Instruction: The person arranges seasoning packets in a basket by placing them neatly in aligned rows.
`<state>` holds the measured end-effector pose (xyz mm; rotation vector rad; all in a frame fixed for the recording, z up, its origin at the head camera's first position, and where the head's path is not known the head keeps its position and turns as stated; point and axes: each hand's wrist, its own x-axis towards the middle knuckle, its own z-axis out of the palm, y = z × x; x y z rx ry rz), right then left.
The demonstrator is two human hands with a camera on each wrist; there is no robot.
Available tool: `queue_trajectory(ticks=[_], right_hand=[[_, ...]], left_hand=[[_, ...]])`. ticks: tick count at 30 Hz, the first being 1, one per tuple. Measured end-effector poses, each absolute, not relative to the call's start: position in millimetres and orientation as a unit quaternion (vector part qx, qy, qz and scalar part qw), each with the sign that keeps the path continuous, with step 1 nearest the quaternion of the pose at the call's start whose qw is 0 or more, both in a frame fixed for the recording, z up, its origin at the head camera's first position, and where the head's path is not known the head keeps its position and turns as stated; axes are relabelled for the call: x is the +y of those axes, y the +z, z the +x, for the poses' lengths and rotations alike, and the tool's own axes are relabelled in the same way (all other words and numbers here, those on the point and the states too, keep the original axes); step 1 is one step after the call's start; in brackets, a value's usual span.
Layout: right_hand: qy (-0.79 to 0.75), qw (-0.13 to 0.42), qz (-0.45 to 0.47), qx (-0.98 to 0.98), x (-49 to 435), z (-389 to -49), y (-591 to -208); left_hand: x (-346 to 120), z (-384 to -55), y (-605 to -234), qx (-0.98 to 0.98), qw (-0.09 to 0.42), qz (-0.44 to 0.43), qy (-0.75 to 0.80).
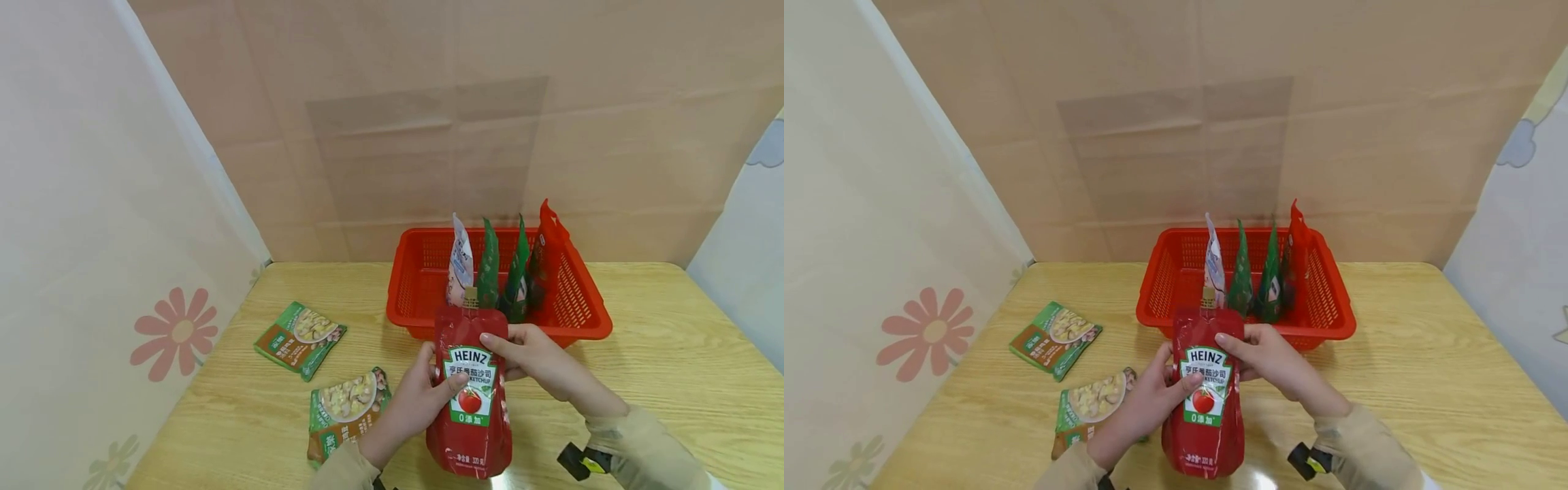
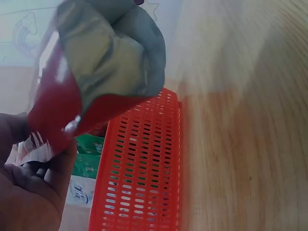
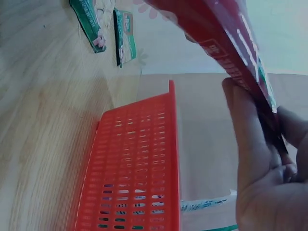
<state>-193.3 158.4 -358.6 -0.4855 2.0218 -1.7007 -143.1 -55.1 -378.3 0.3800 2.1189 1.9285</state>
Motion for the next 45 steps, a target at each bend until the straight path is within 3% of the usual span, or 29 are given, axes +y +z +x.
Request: queue_trajectory(ticks=[8, 13, 21, 28, 38, 45], right_hand=[[-0.624, 0.185, -0.182, 0.737, 158, -184, -356], [-0.635, 0.138, -0.162, 0.743, 155, -176, -353], [-0.686, 0.048, -0.048, 0.725, 152, -174, -351], [-0.705, 0.017, -0.018, 0.709, 153, -173, -351], [-0.770, 0.012, -0.019, 0.637, 152, -171, -359], [-0.763, 0.045, -0.018, 0.645, 148, -166, -356]], left_hand=[[-52, -142, -379, 0.723, 0.142, 0.110, 0.667], [-52, -145, -380, 0.737, 0.110, 0.092, 0.660], [-49, -142, -382, 0.818, -0.024, 0.043, 0.573], [-38, -120, -375, 0.933, -0.166, 0.093, 0.305], [-32, -118, -380, 0.937, -0.309, 0.149, 0.062], [-28, -123, -385, 0.930, -0.346, 0.125, 0.009]])
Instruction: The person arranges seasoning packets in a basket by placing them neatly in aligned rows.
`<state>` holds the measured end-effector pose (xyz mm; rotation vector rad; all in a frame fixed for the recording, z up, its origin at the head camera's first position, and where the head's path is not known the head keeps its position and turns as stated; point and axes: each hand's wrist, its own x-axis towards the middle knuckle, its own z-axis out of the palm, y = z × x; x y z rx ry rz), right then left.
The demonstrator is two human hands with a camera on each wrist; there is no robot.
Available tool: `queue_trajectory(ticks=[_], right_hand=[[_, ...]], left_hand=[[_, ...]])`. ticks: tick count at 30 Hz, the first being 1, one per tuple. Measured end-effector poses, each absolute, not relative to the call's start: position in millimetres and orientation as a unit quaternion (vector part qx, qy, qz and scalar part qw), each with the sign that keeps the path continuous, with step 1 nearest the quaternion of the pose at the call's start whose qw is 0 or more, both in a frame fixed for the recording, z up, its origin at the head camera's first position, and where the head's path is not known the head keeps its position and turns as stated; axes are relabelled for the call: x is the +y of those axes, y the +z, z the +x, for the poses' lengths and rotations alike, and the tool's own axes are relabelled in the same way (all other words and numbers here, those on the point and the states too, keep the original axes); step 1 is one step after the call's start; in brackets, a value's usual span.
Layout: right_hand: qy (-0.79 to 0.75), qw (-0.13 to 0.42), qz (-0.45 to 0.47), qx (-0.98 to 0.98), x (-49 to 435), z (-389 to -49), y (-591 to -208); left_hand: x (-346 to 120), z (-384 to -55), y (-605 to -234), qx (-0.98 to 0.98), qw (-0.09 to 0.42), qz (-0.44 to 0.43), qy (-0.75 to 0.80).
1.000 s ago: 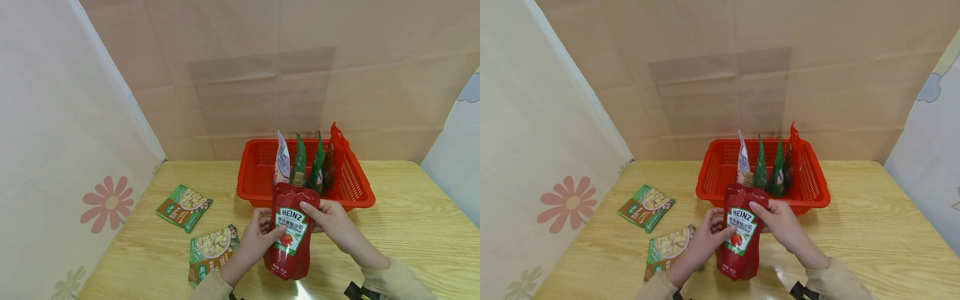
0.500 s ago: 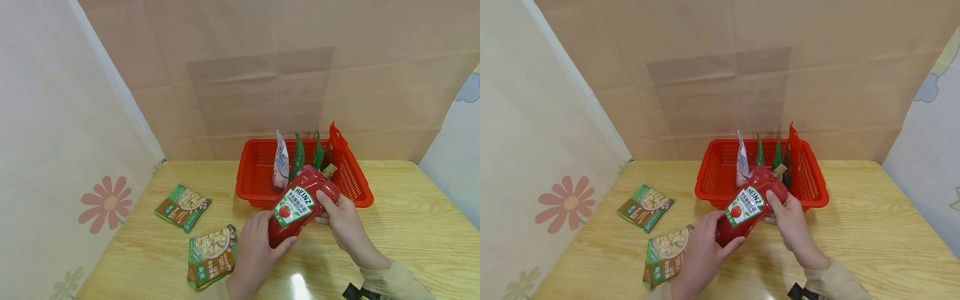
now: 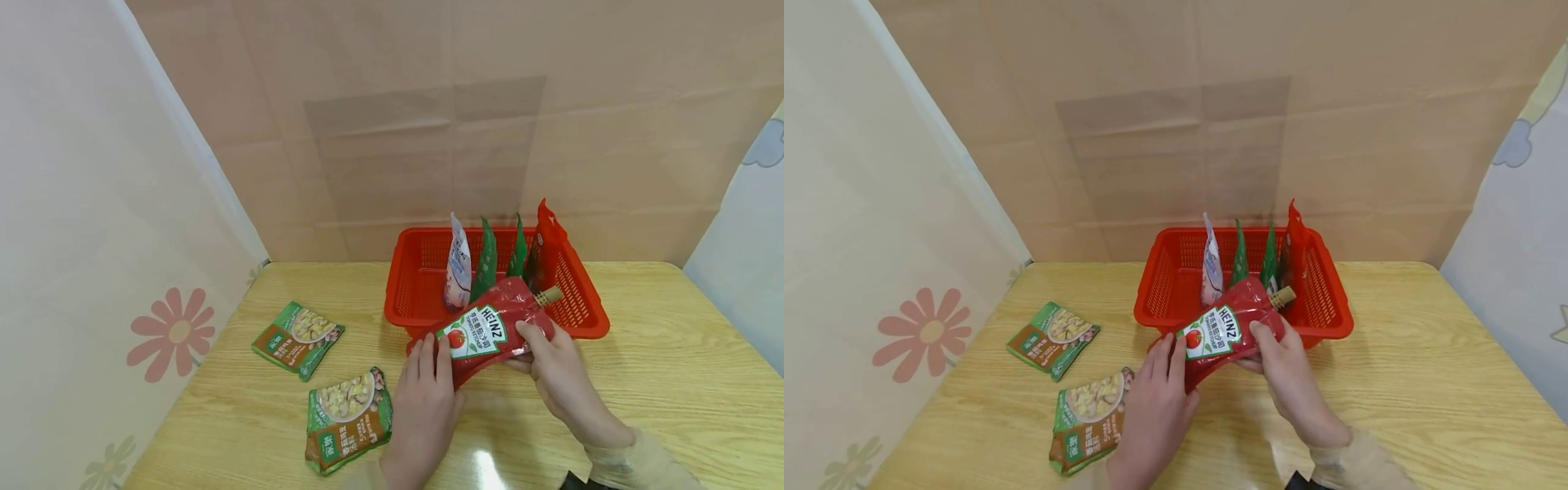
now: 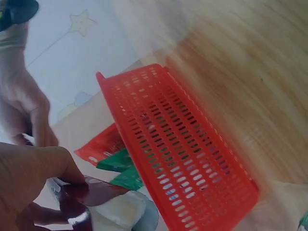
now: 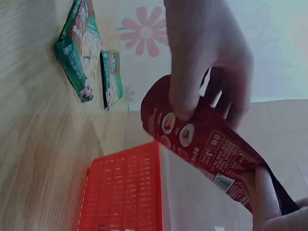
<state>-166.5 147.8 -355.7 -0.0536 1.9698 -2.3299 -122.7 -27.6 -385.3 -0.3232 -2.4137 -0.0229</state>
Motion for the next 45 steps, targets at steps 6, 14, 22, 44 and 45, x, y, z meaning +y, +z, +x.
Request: queue_trajectory(ticks=[6, 14, 22, 44, 45], right_hand=[[-0.759, 0.089, -0.022, 0.645, 145, -160, -354], [-0.772, 0.093, -0.064, 0.626, 144, -157, -356], [-0.726, 0.100, -0.104, 0.672, 145, -156, -350], [-0.138, -0.113, -0.216, 0.960, 207, -218, -395], [-0.123, -0.112, -0.221, 0.961, 209, -220, -398]], left_hand=[[-30, -135, -393, -0.917, 0.388, -0.093, 0.012], [-33, -139, -393, -0.912, 0.397, -0.107, -0.010], [-41, -139, -389, -0.912, 0.386, -0.138, -0.012], [-61, -143, -380, -0.897, 0.398, -0.130, -0.143], [-61, -143, -380, -0.897, 0.396, -0.130, -0.147]])
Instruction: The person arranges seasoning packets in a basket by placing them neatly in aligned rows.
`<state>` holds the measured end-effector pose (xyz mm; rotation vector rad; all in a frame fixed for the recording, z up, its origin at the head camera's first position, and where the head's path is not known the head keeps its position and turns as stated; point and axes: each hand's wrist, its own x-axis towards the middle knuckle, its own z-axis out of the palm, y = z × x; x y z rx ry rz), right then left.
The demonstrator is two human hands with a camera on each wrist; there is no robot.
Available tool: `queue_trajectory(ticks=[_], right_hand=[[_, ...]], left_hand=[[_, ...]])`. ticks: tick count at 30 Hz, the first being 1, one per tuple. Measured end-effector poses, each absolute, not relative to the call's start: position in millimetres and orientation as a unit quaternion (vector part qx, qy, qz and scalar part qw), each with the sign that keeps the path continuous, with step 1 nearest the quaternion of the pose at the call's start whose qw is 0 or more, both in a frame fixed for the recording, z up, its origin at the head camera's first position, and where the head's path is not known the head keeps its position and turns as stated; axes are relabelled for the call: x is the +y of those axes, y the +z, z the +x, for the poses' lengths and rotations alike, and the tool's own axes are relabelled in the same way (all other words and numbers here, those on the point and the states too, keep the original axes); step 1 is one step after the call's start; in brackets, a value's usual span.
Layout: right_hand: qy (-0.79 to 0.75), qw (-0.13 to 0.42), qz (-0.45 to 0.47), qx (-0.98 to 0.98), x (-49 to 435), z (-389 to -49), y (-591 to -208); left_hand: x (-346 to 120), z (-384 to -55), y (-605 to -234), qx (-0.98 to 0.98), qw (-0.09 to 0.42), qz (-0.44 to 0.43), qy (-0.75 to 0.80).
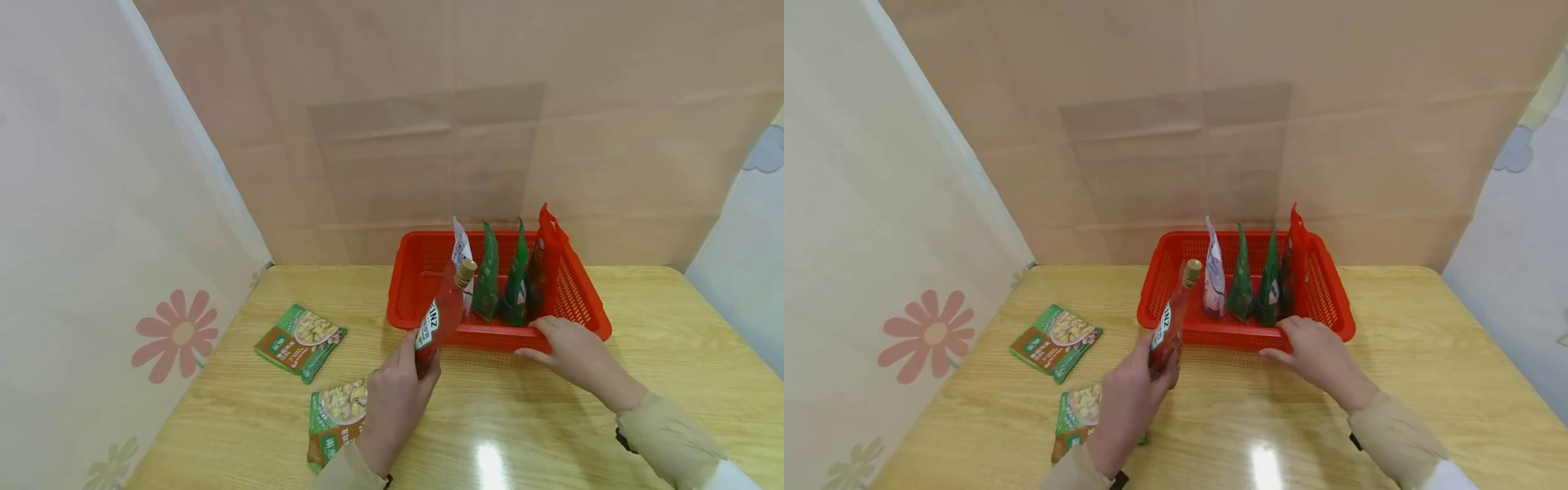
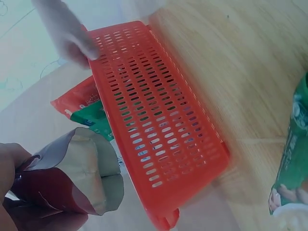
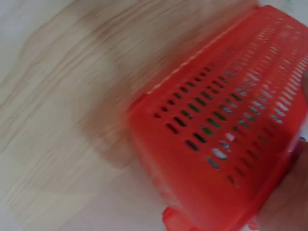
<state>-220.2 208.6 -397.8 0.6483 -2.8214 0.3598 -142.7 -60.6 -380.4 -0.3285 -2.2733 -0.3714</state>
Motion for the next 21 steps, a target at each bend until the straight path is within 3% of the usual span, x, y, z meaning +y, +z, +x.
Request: queue_trajectory(ticks=[7, 21], right_hand=[[0.078, 0.120, 0.239, -0.960, 214, -227, -405], [0.052, 0.140, 0.259, -0.954, 211, -231, -410]], left_hand=[[-57, -145, -378, -0.903, 0.366, -0.115, -0.194], [-55, -188, -347, -0.915, 0.221, 0.027, -0.337]])
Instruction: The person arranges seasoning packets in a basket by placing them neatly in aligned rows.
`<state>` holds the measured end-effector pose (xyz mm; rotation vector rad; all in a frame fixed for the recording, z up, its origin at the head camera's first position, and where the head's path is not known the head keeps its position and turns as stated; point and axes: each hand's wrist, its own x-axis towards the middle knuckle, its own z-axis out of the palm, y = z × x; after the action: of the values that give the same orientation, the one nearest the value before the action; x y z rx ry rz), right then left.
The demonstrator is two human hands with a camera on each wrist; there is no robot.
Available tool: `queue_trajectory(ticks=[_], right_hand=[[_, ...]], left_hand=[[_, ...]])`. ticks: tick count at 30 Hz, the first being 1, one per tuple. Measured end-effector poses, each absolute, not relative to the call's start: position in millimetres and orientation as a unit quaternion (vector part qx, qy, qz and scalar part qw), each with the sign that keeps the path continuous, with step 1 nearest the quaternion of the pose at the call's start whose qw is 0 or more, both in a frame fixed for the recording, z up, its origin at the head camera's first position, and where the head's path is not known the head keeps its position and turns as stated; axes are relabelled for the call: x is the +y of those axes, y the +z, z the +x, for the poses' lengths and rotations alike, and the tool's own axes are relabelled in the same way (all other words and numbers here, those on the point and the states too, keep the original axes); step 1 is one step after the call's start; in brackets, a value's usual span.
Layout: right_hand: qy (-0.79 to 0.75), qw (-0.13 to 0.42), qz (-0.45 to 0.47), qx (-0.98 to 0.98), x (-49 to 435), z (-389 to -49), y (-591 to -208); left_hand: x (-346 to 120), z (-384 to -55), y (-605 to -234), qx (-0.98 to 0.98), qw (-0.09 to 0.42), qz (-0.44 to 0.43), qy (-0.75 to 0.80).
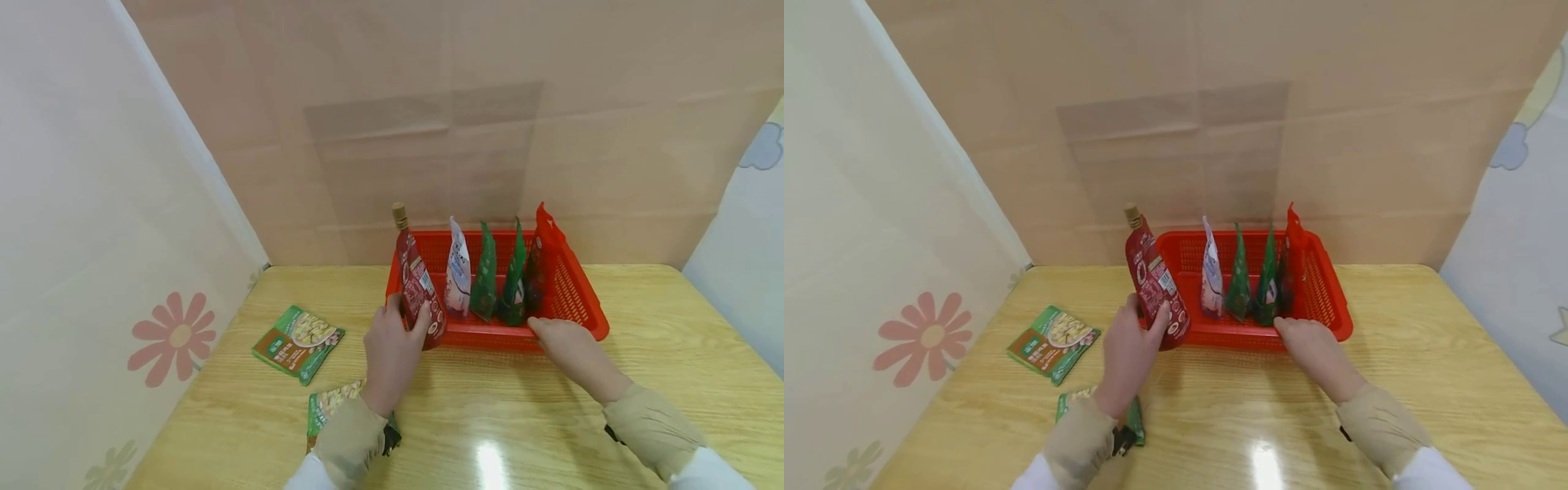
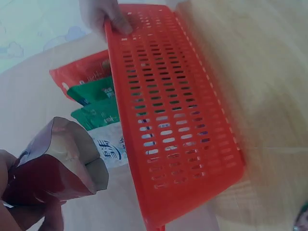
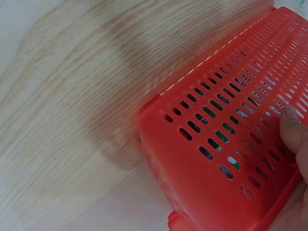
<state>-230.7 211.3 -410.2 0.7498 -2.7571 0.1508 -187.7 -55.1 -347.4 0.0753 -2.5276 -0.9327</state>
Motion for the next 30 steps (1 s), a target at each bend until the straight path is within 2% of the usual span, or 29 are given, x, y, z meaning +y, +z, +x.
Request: queue_trajectory(ticks=[5, 10, 17, 30], right_hand=[[0.049, 0.135, 0.252, -0.957, 210, -232, -410], [0.044, 0.124, 0.248, -0.960, 209, -231, -409], [0.035, 0.149, 0.253, -0.955, 208, -227, -409], [0.039, 0.156, 0.247, -0.956, 207, -227, -409]], left_hand=[[-50, -210, -343, -0.904, 0.187, 0.038, -0.382], [-46, -231, -346, -0.906, 0.175, 0.050, -0.383], [-41, -253, -357, -0.904, 0.152, 0.060, -0.395], [-34, -285, -373, -0.905, 0.162, 0.086, -0.383]])
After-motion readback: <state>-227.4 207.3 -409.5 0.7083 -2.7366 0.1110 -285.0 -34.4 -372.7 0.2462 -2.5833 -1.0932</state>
